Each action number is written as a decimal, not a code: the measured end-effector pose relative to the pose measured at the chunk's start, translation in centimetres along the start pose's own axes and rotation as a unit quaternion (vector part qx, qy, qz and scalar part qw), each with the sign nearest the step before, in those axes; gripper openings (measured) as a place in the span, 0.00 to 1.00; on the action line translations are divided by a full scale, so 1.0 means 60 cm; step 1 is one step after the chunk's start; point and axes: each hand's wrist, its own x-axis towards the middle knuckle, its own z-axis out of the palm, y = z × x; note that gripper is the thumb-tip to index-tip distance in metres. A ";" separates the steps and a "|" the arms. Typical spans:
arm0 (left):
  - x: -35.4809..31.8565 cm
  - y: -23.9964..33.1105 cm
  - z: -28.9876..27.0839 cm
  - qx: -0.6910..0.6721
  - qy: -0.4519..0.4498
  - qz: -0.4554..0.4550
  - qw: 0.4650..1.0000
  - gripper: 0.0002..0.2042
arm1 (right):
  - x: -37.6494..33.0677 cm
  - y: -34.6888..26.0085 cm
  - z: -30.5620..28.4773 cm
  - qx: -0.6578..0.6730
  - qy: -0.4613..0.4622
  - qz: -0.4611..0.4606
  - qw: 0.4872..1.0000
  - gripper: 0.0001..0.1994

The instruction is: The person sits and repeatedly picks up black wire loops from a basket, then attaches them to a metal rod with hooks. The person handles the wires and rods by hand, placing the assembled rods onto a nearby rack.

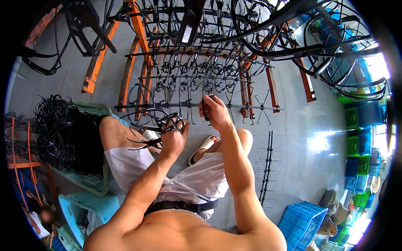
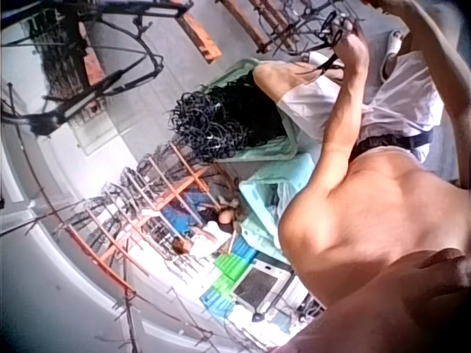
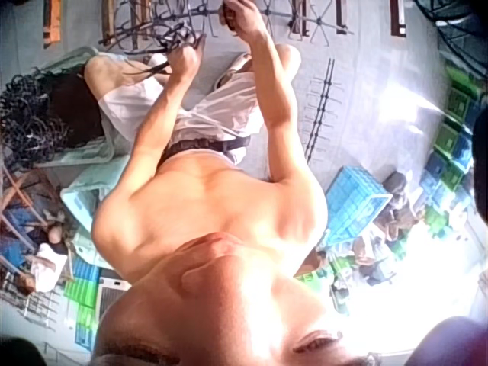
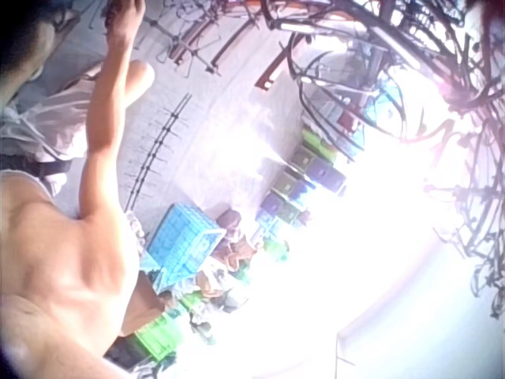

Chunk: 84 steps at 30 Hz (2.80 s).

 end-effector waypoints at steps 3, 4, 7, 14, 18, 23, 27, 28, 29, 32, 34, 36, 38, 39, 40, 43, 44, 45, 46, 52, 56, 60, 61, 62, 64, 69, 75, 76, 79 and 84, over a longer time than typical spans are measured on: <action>-0.004 -0.003 0.002 0.004 -0.002 0.002 1.000 0.07 | 0.005 0.005 -0.006 0.020 0.011 0.002 1.000 0.10; -0.005 -0.003 0.001 0.004 -0.003 0.001 1.000 0.07 | 0.006 0.006 -0.007 0.029 0.016 0.004 0.999 0.10; -0.008 -0.005 0.001 0.010 -0.003 0.002 1.000 0.07 | -0.001 0.009 0.002 0.035 0.017 -0.013 0.999 0.10; -0.006 -0.009 0.001 0.019 -0.032 -0.012 0.999 0.05 | -0.010 0.013 -0.007 0.016 0.006 -0.030 0.999 0.09; -0.003 -0.015 0.010 0.045 -0.015 -0.004 0.999 0.04 | -0.018 0.002 -0.015 -0.018 0.040 0.024 0.999 0.07; 0.005 -0.007 0.014 0.007 -0.010 -0.032 0.999 0.03 | -0.028 -0.016 -0.005 0.028 0.065 0.096 0.993 0.09; 0.011 -0.006 0.012 -0.008 -0.009 -0.030 0.999 0.02 | -0.027 -0.016 -0.005 0.028 0.079 0.089 0.993 0.09; 0.012 -0.007 0.012 -0.010 -0.006 -0.023 1.000 0.02 | -0.026 -0.016 -0.004 0.031 0.080 0.087 0.993 0.09; 0.012 -0.006 0.011 -0.009 -0.006 -0.026 1.000 0.02 | -0.025 -0.017 -0.004 0.033 0.081 0.084 0.993 0.09; 0.016 -0.004 0.008 -0.008 -0.005 -0.028 1.000 0.02 | -0.027 -0.023 0.001 0.005 0.094 0.096 0.991 0.10; 0.019 -0.003 0.006 -0.010 0.000 -0.024 1.000 0.02 | -0.026 -0.019 -0.006 -0.007 0.091 0.099 0.991 0.10; 0.018 -0.004 0.007 -0.011 0.000 -0.027 1.000 0.02 | -0.029 -0.020 -0.007 -0.014 0.090 0.100 0.991 0.10; 0.018 -0.004 0.007 -0.012 -0.001 -0.031 0.999 0.02 | -0.034 -0.026 0.000 -0.015 0.090 0.099 0.991 0.10; 0.019 -0.002 0.006 -0.012 -0.001 -0.032 0.999 0.02 | -0.034 -0.029 0.001 -0.023 0.092 0.103 0.990 0.10; 0.020 -0.002 0.005 -0.011 -0.002 -0.033 0.999 0.02 | -0.035 -0.031 0.001 -0.030 0.094 0.108 0.989 0.10; 0.019 -0.006 0.010 0.005 0.002 -0.025 1.000 0.03 | -0.040 -0.033 0.008 -0.041 0.102 0.106 0.988 0.10; 0.018 -0.007 0.009 0.010 0.002 -0.021 1.000 0.03 | -0.041 -0.033 0.011 -0.043 0.106 0.102 0.988 0.10; 0.018 -0.007 0.009 0.014 0.003 -0.015 1.000 0.03 | -0.040 -0.036 0.012 -0.036 0.109 0.092 0.989 0.10; 0.016 -0.007 0.008 0.017 0.003 -0.010 1.000 0.03 | -0.039 -0.039 0.013 -0.028 0.112 0.081 0.990 0.10; -0.015 -0.012 0.003 0.030 -0.048 -0.025 0.998 0.05 | -0.029 -0.038 0.008 -0.267 0.113 0.056 0.956 0.20; -0.016 -0.006 0.003 0.047 -0.046 -0.015 0.998 0.05 | -0.002 -0.066 -0.026 -0.517 0.265 -0.049 0.813 0.26; -0.021 -0.009 0.003 0.055 -0.062 -0.026 0.996 0.06 | 0.044 -0.069 0.000 -0.455 0.227 -0.082 0.857 0.25; -0.022 -0.007 0.002 0.046 -0.065 -0.032 0.996 0.05 | 0.055 -0.070 0.001 -0.447 0.210 -0.032 0.869 0.25; -0.022 -0.005 0.001 0.037 -0.068 -0.038 0.996 0.05 | 0.064 -0.072 0.001 -0.439 0.193 0.018 0.877 0.25; -0.016 -0.004 -0.002 0.015 -0.080 -0.055 0.995 0.05 | 0.082 -0.060 -0.012 -0.394 0.154 0.027 0.906 0.28; -0.017 0.019 -0.051 -0.104 -0.057 -0.083 0.989 0.09 | 0.053 -0.043 -0.003 -0.612 0.273 -0.111 0.734 0.26; -0.036 0.049 -0.174 -0.458 -0.099 -0.285 0.836 0.34 | -0.190 -0.011 0.163 -0.351 -0.136 -0.078 0.923 0.17; -0.031 0.055 -0.174 -0.482 -0.071 -0.271 0.830 0.35 | -0.202 0.026 0.174 -0.341 -0.178 -0.156 0.910 0.15; -0.026 0.052 -0.185 -0.551 -0.125 -0.312 0.764 0.35 | -0.216 0.047 0.193 -0.381 -0.111 -0.162 0.903 0.16; -0.034 0.037 -0.192 -0.596 -0.167 -0.348 0.704 0.21 | -0.215 0.065 0.162 -0.247 -0.092 -0.087 0.961 0.14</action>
